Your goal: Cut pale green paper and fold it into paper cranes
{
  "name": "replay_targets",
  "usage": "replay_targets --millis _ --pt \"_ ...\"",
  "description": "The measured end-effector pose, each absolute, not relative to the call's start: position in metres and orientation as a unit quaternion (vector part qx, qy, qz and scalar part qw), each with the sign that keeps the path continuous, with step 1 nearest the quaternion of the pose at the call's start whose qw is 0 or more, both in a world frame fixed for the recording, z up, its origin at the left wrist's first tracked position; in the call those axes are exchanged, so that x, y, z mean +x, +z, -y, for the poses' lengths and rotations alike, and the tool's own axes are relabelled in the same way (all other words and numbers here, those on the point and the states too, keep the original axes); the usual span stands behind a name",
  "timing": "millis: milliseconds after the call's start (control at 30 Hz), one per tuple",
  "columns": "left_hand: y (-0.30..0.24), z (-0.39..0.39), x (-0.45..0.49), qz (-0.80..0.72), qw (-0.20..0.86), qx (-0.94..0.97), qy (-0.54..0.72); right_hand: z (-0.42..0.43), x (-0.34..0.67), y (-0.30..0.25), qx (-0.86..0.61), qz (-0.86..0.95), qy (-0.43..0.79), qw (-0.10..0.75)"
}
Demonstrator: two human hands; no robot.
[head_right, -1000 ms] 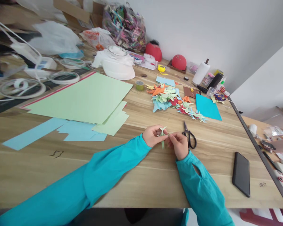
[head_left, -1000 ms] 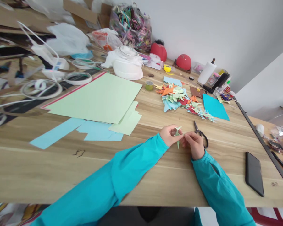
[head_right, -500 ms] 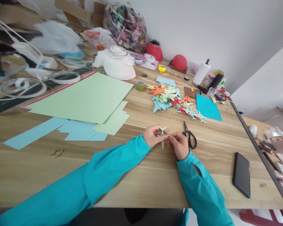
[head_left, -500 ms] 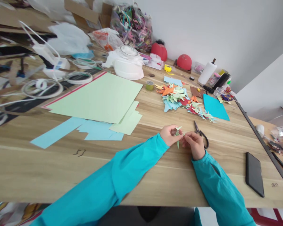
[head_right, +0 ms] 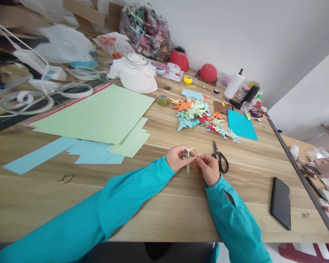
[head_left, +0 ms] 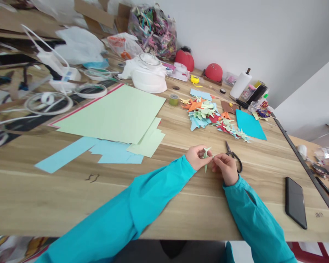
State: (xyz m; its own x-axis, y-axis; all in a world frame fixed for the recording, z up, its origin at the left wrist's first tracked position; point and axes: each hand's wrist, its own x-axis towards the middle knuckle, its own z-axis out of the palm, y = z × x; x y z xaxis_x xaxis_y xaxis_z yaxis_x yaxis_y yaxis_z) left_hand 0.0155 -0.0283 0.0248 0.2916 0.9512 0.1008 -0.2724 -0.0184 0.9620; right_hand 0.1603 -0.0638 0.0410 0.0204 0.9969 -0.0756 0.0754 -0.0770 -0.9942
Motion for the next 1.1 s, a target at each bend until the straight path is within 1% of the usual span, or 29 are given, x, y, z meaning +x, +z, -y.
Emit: replay_targets --millis 233,567,1100 --pt "0.0233 0.0291 0.0159 -0.341 0.608 0.521 0.491 0.0635 0.1606 0.0389 -0.519 0.472 0.533 0.473" --pt "0.0232 0.0292 0.0159 -0.33 0.625 0.508 0.492 0.0633 0.1611 0.0409 -0.522 0.51 0.511 0.454" --pt "0.0242 0.0275 0.0141 -0.333 0.614 0.515 0.497 0.0635 0.1597 0.0399 -0.498 0.539 0.5 0.459"
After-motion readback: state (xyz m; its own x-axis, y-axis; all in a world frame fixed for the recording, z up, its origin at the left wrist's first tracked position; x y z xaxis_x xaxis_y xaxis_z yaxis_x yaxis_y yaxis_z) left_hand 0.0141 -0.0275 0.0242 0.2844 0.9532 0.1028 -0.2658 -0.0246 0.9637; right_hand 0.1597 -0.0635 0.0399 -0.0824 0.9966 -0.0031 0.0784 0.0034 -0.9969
